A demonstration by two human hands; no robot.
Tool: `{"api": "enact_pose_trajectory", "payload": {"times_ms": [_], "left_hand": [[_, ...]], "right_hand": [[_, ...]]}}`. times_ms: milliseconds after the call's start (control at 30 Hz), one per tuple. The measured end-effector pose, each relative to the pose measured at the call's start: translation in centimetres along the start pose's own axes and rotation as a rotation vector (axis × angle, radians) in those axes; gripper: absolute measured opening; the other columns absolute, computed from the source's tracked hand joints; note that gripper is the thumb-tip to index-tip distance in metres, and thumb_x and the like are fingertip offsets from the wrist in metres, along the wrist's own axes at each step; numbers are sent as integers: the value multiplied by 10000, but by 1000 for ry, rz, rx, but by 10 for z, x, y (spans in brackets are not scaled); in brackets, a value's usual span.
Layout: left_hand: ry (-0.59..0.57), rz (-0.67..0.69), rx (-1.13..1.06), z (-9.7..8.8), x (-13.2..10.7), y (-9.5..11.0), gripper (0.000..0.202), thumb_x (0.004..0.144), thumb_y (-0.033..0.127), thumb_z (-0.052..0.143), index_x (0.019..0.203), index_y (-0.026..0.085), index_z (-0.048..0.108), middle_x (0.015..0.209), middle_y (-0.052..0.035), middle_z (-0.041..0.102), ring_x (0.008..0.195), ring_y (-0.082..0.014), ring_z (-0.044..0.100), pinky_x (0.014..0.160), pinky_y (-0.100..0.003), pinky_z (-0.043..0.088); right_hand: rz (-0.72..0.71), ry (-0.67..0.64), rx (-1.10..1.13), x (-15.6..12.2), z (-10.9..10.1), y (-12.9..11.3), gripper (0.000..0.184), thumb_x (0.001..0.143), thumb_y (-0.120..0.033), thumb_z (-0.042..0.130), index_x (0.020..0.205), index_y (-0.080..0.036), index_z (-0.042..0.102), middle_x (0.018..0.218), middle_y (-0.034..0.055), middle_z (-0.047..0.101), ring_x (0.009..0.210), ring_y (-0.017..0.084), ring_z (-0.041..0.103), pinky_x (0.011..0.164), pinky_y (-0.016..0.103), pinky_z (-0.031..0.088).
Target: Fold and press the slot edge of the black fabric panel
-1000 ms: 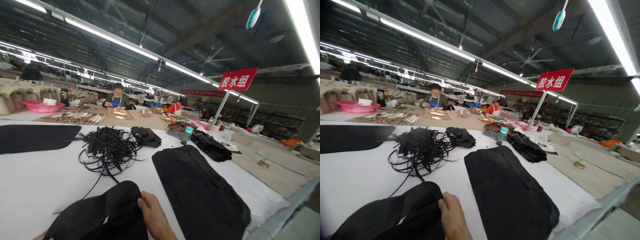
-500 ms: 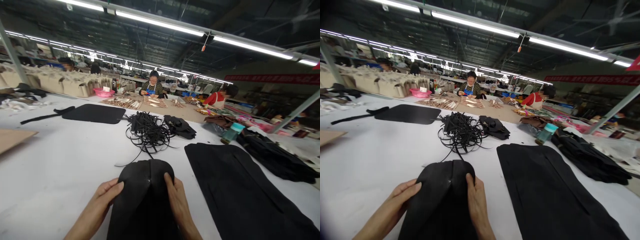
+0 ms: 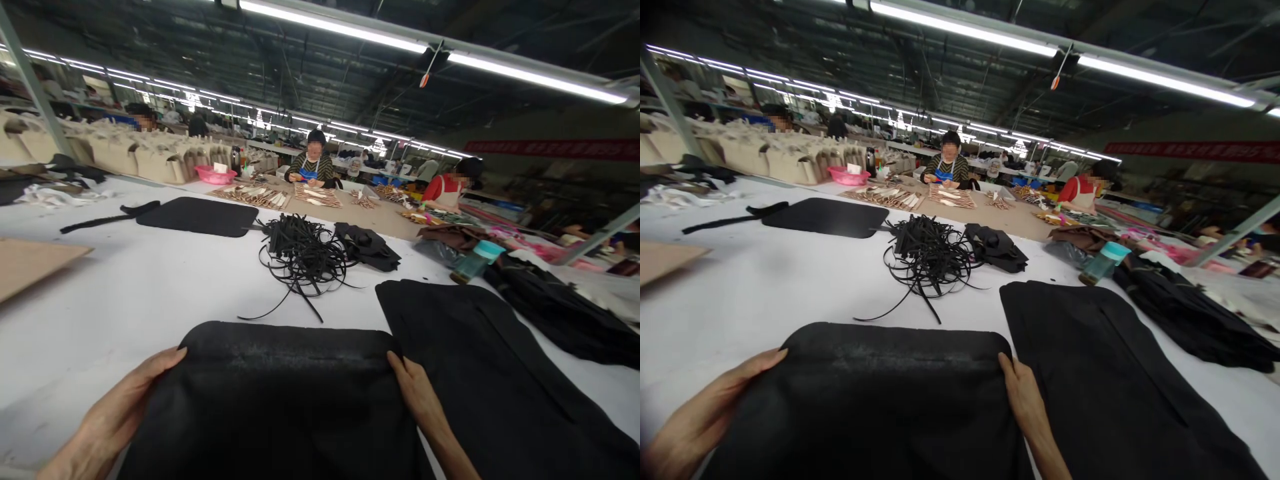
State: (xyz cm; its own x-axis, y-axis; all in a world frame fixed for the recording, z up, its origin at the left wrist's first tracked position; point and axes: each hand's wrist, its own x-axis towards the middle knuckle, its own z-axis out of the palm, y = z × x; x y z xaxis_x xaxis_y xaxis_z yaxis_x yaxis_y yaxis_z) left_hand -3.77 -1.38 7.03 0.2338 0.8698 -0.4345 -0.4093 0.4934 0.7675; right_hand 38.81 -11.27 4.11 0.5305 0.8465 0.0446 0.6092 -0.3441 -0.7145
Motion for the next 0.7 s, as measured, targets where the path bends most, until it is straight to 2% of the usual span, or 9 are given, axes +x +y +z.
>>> {"api": "enact_pose_trajectory", "payload": {"times_ms": [67,167,267,367,433,500,567,600,700], "left_hand": [[-10,43,295,-6,15,-4,285,633,346,701,785,141,574,743,-50,608,679,-209,572,645,-298,460],[182,355,1079,-12,36,-8,288,789,458,483,742,174,482,632,-22,524,625,-189,516,622,-300,395],[437,588,1547,-9,37,-12,378,885,455,283,1062,181,474,981,-76,584,846,-241,553,710,-351,405],[465,958,1667,10,24,-19,477,929,420,242,1233,116,450,1282,-120,455,1130,-282,446,912,-401,383],[233,1144,1702,30,15,-27,468,940,399,284,1206,90,514,1294,-120,467,1185,-251,415,1022,-386,323],[-176,1132,1801,53,12,-39,459,932,399,341,1262,121,498,1373,-88,409,1271,-216,349,1088,-375,265],[-541,965,1908,70,14,-54,583,891,475,427,1376,158,362,1466,-56,242,1357,-213,200,1133,-408,179],[-647,892,1931,74,16,-62,684,859,538,458,1408,166,290,1485,-48,172,1374,-214,144,1143,-421,139],[-745,807,1934,71,25,-81,831,806,657,445,1435,187,171,1496,-33,85,1385,-209,59,1145,-447,52]], "right_hand": [[27,-29,-104,0,7,0,529,879,-584,237,744,-160,523,824,87,617,825,216,575,732,284,415],[64,7,-263,-1,14,-3,430,929,-477,283,840,-153,553,871,88,619,882,239,574,772,318,404],[71,72,-420,-5,15,-2,344,931,-390,388,1090,-118,525,967,125,602,926,305,553,781,395,390],[-105,305,-754,-13,14,-3,443,930,-275,405,1311,-49,386,1171,179,522,974,325,516,771,430,397],[-320,469,-907,-20,17,-11,451,922,-225,410,1318,-11,385,1282,204,443,1095,341,448,848,462,377],[-556,444,-896,-30,26,-25,440,903,-212,455,1299,-21,428,1351,187,389,1214,331,358,950,479,330],[-786,208,-831,-42,40,-38,462,882,-240,511,1313,-86,445,1401,119,348,1271,286,316,1019,459,300],[-863,46,-796,-48,47,-43,480,888,-288,519,1336,-137,431,1427,68,315,1291,253,299,1049,437,286],[-928,-276,-709,-65,61,-43,618,891,-550,448,1393,-200,355,1454,11,247,1322,226,259,1091,437,253]]}}
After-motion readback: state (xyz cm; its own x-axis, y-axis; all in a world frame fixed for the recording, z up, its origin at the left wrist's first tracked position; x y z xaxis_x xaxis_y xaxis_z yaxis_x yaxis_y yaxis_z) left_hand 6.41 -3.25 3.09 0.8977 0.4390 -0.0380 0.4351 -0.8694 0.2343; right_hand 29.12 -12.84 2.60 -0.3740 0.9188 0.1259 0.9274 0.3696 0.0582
